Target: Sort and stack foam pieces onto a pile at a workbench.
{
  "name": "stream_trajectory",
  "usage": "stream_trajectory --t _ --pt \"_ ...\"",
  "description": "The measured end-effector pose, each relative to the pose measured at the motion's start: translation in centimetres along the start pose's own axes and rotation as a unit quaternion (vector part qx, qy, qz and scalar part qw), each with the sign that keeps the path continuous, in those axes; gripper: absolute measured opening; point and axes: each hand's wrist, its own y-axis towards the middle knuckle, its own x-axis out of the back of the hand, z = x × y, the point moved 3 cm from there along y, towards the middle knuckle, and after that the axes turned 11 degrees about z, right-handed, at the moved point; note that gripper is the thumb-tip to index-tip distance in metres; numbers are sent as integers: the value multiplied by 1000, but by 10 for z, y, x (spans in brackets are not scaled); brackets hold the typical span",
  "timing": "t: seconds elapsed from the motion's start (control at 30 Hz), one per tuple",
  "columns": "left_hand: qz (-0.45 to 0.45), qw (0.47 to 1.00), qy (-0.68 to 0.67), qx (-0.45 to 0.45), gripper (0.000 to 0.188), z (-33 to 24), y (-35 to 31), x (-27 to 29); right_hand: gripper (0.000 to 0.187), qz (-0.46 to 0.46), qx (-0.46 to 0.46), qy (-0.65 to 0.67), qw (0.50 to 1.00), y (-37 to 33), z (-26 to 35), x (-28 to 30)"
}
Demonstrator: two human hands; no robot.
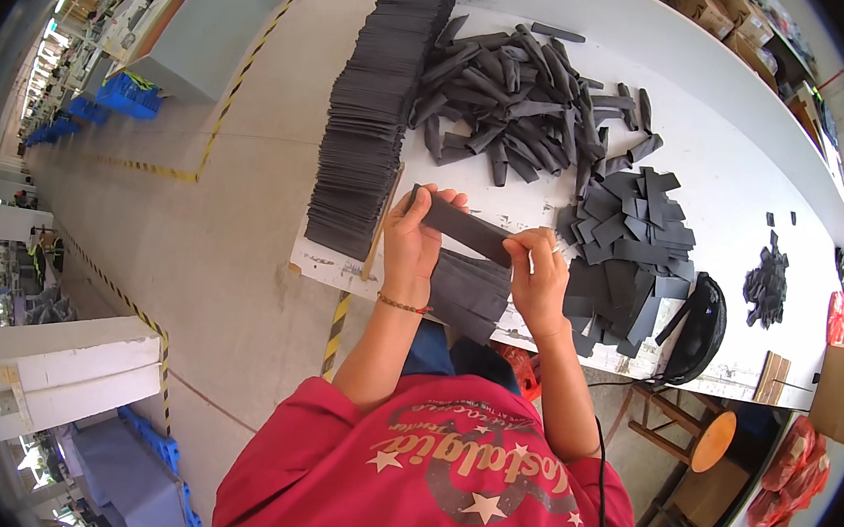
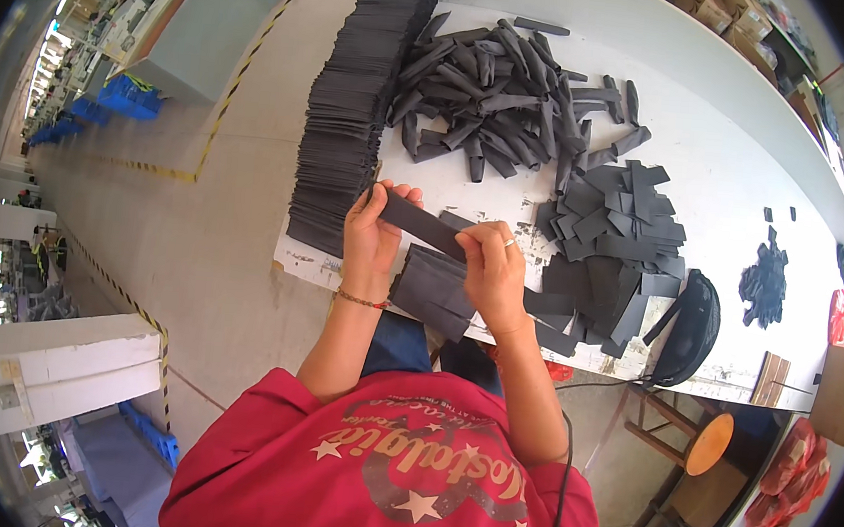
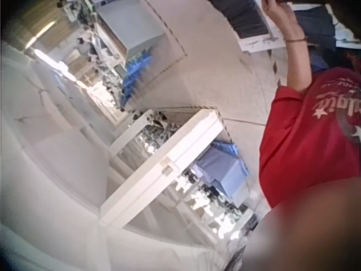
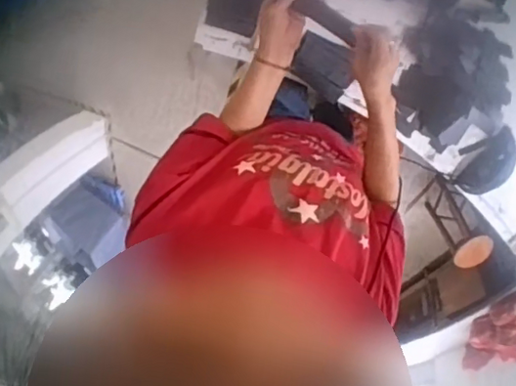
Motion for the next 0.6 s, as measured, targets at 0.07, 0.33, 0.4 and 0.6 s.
stream_trajectory --t 0.07,0.33,0.4,0.6 --pt "2 1000 -12 14 20 5 6 10 8 22 -79 35 996 -1 -19 -2" --pt "54 904 421 46 16 75 63 92 10 13 -266 29 963 -26 -135 -22" --pt "49 831 543 111 18 93 67 114 11 8 -303 38 952 -46 -157 -40" --pt "82 695 708 97 15 115 74 133 16 43 -349 -10 936 -82 -197 -74"
